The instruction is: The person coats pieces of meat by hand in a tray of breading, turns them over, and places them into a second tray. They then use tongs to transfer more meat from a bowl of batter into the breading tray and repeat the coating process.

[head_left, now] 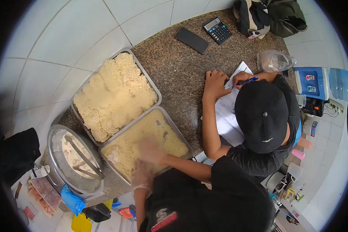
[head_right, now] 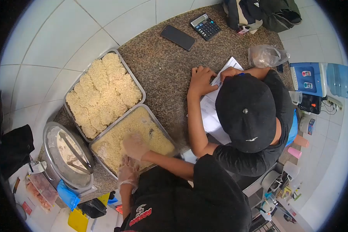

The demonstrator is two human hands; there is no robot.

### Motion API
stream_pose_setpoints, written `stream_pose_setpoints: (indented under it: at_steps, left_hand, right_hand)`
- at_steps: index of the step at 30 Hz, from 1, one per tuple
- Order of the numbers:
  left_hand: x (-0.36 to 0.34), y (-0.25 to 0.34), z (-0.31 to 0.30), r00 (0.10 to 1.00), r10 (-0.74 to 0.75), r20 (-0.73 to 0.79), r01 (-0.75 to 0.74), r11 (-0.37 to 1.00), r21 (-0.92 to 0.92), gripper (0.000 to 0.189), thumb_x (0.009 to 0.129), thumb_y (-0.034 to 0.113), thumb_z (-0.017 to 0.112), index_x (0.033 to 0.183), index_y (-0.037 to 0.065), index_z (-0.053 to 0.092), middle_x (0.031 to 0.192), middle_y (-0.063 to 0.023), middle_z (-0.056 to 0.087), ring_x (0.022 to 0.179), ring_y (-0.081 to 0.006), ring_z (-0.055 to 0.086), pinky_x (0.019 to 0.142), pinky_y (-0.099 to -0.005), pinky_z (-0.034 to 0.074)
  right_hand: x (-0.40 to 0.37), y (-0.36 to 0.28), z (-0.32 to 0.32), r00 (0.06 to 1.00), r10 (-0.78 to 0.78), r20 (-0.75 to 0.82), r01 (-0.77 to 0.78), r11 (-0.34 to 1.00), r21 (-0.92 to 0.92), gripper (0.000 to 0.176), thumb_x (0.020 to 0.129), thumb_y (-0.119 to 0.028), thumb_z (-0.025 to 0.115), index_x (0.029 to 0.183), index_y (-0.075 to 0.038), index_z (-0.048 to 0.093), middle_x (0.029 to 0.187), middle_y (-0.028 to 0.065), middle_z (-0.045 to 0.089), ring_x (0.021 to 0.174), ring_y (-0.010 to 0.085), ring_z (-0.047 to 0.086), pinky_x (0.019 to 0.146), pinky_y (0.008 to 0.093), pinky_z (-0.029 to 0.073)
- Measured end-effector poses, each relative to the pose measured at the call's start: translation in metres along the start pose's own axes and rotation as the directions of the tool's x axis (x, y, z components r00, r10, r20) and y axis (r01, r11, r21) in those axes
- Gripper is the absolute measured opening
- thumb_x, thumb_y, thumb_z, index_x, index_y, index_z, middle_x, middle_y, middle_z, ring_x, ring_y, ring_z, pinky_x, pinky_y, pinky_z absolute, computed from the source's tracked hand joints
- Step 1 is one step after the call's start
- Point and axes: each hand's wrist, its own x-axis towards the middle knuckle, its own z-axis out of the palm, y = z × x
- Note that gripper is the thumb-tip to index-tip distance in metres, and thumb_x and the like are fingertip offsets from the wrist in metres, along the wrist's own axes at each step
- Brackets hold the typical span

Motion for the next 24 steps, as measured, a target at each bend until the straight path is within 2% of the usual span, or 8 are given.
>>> stream_pose_setpoints:
  at_steps: [6,9,14,16,17,18,19,24]
  left_hand:
    - [-0.005,0.009,0.006,1.000,-0.010,0.005,0.010,1.000,0.026,0.073,0.100,0.037,0.056,0.160,0.004,0.031,0.169,-0.0200,0.022,0.157,-0.0363,0.020,0.123,-0.0516,0.026]
    - [-0.006,-0.002,0.031,0.996,0.003,-0.094,0.000,0.999,0.034,0.070,0.100,0.039,0.056,0.157,0.004,0.036,0.167,-0.0217,0.025,0.156,-0.0378,0.021,0.122,-0.0523,0.027]
    - [-0.018,-0.027,0.017,0.935,0.164,-0.315,-0.156,0.986,0.050,0.050,0.101,0.039,0.054,0.141,0.007,0.057,0.161,-0.0225,0.036,0.149,-0.0413,0.034,0.118,-0.0522,0.034]
    - [-0.038,-0.023,-0.024,0.982,-0.178,0.065,0.184,0.821,-0.541,0.053,0.098,0.036,0.059,0.144,0.010,0.057,0.162,-0.0196,0.038,0.148,-0.0372,0.039,0.118,-0.0456,0.038]
    - [-0.042,-0.029,-0.015,0.982,-0.183,0.052,0.179,0.800,-0.572,0.053,0.098,0.036,0.059,0.144,0.010,0.057,0.162,-0.0196,0.038,0.148,-0.0372,0.039,0.118,-0.0456,0.038]
    - [-0.041,-0.040,-0.003,0.920,-0.192,-0.341,-0.053,0.802,-0.595,0.047,0.096,0.034,0.064,0.137,0.009,0.060,0.154,-0.0196,0.046,0.139,-0.0391,0.047,0.114,-0.0462,0.041]
    - [-0.040,-0.047,0.004,0.706,-0.205,-0.678,-0.266,0.811,-0.521,0.041,0.095,0.031,0.069,0.129,0.008,0.062,0.145,-0.0196,0.055,0.130,-0.0411,0.055,0.110,-0.0467,0.045]
    - [-0.005,-0.072,-0.017,0.584,-0.022,-0.811,-0.588,0.677,-0.442,0.048,0.087,0.020,0.081,0.129,0.007,0.062,0.139,-0.0156,0.061,0.121,-0.0356,0.062,0.103,-0.0441,0.050]
  right_hand:
    - [-0.014,-0.008,0.021,0.967,-0.088,-0.241,0.043,0.982,-0.185,0.027,0.081,-0.026,0.063,0.087,-0.002,0.074,0.087,0.0236,0.069,0.084,0.0400,0.068,0.081,0.0541,0.049]
    - [-0.003,-0.002,0.016,0.999,0.006,0.036,-0.004,0.998,-0.063,0.037,0.083,-0.035,0.066,0.097,-0.001,0.070,0.096,0.0216,0.067,0.087,0.0388,0.065,0.083,0.0567,0.047]
    - [-0.007,-0.019,-0.012,0.993,-0.119,0.011,0.119,0.993,0.008,0.042,0.081,-0.041,0.071,0.097,-0.003,0.072,0.096,0.0247,0.068,0.092,0.0433,0.065,0.085,0.0525,0.050]
    - [-0.017,-0.033,-0.029,0.987,-0.119,0.112,0.116,0.993,0.029,0.042,0.083,-0.040,0.072,0.101,-0.003,0.072,0.098,0.0248,0.068,0.093,0.0440,0.065,0.086,0.0519,0.051]
    - [-0.020,-0.037,-0.033,0.975,-0.221,0.028,0.217,0.971,0.104,0.040,0.084,-0.036,0.075,0.101,-0.001,0.070,0.097,0.0257,0.067,0.096,0.0441,0.064,0.087,0.0523,0.050]
    - [-0.022,-0.042,-0.040,0.947,-0.313,-0.065,0.320,0.932,0.172,0.038,0.085,-0.033,0.077,0.102,0.001,0.068,0.096,0.0265,0.067,0.098,0.0442,0.063,0.088,0.0527,0.049]
    - [-0.024,-0.059,-0.061,0.942,-0.334,0.006,0.330,0.933,0.142,0.039,0.085,-0.029,0.078,0.105,0.003,0.067,0.097,0.0259,0.067,0.099,0.0449,0.063,0.088,0.0518,0.050]
    - [-0.015,-0.101,-0.121,0.889,-0.414,0.196,0.413,0.909,0.052,0.046,0.087,-0.033,0.077,0.116,0.002,0.067,0.100,0.0261,0.068,0.101,0.0453,0.062,0.091,0.0507,0.050]
